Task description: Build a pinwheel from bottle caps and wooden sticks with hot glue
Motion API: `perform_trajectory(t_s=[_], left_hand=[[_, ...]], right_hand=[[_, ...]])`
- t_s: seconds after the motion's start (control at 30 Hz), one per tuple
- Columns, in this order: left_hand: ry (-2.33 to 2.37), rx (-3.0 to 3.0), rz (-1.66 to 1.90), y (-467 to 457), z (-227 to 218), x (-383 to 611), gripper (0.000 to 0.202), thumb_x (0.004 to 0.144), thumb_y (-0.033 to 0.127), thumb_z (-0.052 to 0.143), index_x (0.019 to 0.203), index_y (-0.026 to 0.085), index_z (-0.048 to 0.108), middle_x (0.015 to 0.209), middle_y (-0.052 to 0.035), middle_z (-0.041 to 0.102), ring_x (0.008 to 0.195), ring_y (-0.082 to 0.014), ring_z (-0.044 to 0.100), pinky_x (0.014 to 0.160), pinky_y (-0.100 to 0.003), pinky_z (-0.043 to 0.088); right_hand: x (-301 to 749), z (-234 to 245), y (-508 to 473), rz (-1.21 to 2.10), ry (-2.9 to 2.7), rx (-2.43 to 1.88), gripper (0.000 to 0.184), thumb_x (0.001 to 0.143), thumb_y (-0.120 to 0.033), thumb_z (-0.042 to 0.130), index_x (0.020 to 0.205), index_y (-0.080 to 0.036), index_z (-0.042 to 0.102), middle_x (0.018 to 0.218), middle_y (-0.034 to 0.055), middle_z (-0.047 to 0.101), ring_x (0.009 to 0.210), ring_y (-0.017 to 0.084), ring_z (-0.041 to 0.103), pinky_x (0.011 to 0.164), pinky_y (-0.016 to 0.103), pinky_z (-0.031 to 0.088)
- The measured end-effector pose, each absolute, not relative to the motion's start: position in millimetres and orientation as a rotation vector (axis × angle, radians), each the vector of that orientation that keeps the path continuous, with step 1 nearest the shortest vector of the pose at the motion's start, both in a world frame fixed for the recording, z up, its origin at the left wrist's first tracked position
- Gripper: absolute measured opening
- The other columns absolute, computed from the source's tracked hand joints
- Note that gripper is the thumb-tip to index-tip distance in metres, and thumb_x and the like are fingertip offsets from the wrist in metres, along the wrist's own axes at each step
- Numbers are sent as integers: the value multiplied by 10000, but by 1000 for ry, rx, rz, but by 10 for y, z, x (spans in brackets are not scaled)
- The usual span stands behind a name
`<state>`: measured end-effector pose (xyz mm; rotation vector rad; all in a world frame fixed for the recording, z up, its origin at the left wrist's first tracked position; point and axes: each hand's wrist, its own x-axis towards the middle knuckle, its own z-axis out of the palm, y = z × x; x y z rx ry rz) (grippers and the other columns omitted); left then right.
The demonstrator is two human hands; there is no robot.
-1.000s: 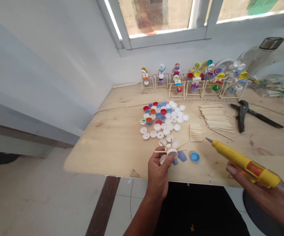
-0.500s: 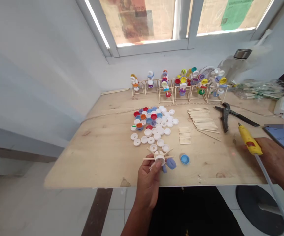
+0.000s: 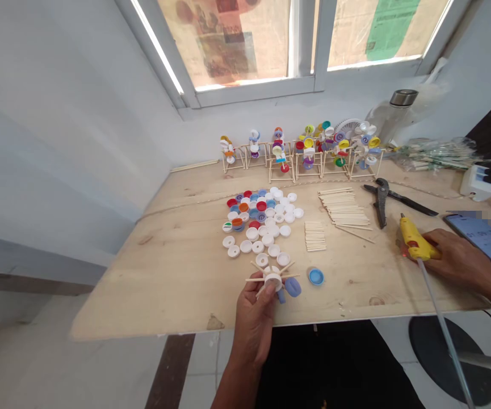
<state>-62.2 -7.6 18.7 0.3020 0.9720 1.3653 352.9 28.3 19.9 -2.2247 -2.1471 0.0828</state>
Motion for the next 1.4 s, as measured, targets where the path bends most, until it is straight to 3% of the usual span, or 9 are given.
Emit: perform_trajectory(t_s=[0.33,0.53,0.6,0.77,0.93,1.13,1.4], left_hand=[[895,320,1359,-51,106,-687,301,588,258,838,815,156,669,815,-35,679,797,-149,633,789,-260,479],[834,296,1371,-58,50,-721,323,574,263,847,825,164,670,821,-30,680,796,-149,633,794,-272,483],[815,293,1369,-63,35,-727,326,565,270,852,813,162,670,825,-33,682,798,-150,634,805,-275,480],[787,283,1378,-73,24,-747,329,569,262,848,833,163,678,840,-37,691,789,-155,639,791,-277,480],[760,281,1386,-91,48,-750,311,576,268,846,813,167,672,819,-29,693,791,-151,640,797,-276,474],[770,299,1394,-101,56,-725,338,575,243,840,851,166,661,801,-25,681,774,-159,648,783,-285,476],[884,404,1351,-65,91,-714,381,571,260,843,886,155,657,785,-28,669,722,-149,633,732,-273,464]], right_hand=[[3578,353,333,367,-2130,-2163,411,710,-450,611,972,-138,663,1069,189,647,944,265,607,829,372,427],[3416,483,57,-119,-2031,-2219,613,709,-617,568,1083,-139,656,1176,218,605,1039,339,576,830,451,434],[3050,508,-87,-127,-1965,-2062,531,786,-577,502,1068,-151,648,1115,189,636,1010,301,600,834,423,457],[1889,397,-249,339,-2043,-1751,335,873,-464,479,1083,-241,616,1109,69,654,939,209,644,791,339,519],[1391,180,-124,303,-2090,-1716,326,840,-417,519,1107,-248,599,1085,71,654,963,234,638,789,368,529],[1291,1,-33,177,-2154,-1696,229,842,-357,519,998,-223,620,976,89,651,918,253,618,805,414,504],[1358,132,-157,660,-1800,-1605,321,851,-439,521,1085,-238,612,1049,63,656,881,194,608,818,361,511]])
